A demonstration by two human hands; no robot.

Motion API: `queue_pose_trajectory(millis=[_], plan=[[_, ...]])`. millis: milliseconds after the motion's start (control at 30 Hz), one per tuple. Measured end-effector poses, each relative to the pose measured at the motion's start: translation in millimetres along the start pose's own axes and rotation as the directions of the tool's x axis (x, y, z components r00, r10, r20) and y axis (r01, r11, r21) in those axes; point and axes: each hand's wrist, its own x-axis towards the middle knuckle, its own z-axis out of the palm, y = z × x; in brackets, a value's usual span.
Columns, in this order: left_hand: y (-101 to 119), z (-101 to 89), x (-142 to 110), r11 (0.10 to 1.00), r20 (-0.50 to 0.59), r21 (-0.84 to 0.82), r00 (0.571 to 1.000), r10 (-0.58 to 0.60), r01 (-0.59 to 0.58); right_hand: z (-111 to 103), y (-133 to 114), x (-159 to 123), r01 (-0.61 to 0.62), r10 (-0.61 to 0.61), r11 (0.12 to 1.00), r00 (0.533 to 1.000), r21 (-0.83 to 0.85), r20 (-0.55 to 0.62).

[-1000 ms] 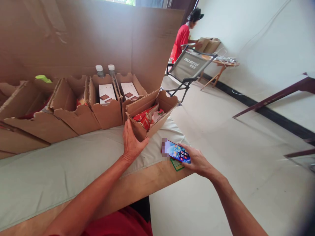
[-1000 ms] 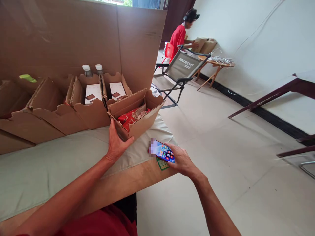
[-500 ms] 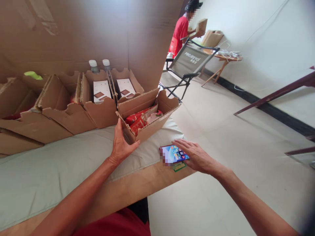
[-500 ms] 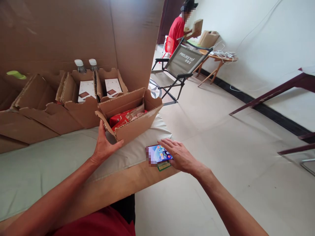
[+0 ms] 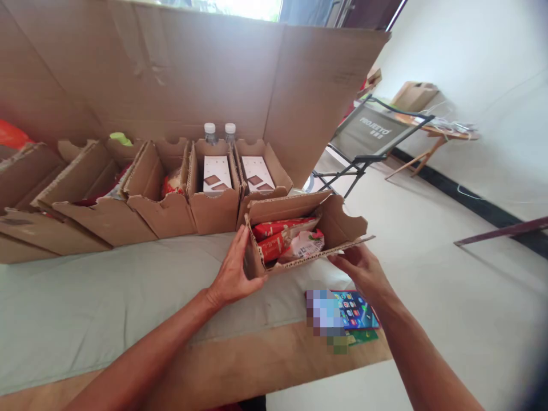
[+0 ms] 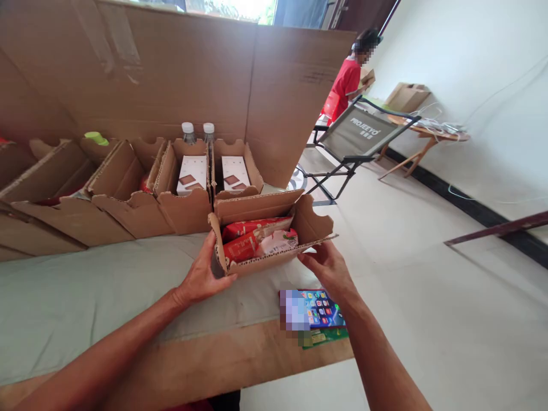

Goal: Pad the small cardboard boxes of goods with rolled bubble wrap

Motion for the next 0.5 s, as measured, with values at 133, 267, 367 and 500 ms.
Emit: queue_pose_trajectory(millis=[133,267,367,500], plan=[[-6.5,-9.0,9.0,0.997,-0.001,-0.056,0.999,-0.045,0.045,11.6,-6.0,-2.5,0.034,-0.034,0.999,0.999,0.027,-0.001],[-6.4,-21.4,9.2,0.989,-0.034,-0.09,0.993,-0.116,0.113,30.3,-7.5,-1.5,0.018,-0.018,1.0,1.0,0.026,0.0],[-4.6,-24.7,7.7,0.98,-0.055,-0.105,0.983,-0.177,0.17,37.8,-4.6,-3.9,0.022,-0.022,1.0,1.0,0.02,-0.014],[-1.4,-24.8,-2.5,0.968,-0.06,-0.078,0.968,-0.243,0.238,39.6,-6.0,-11.3,-0.015,0.014,1.0,1.0,-0.026,-0.012]])
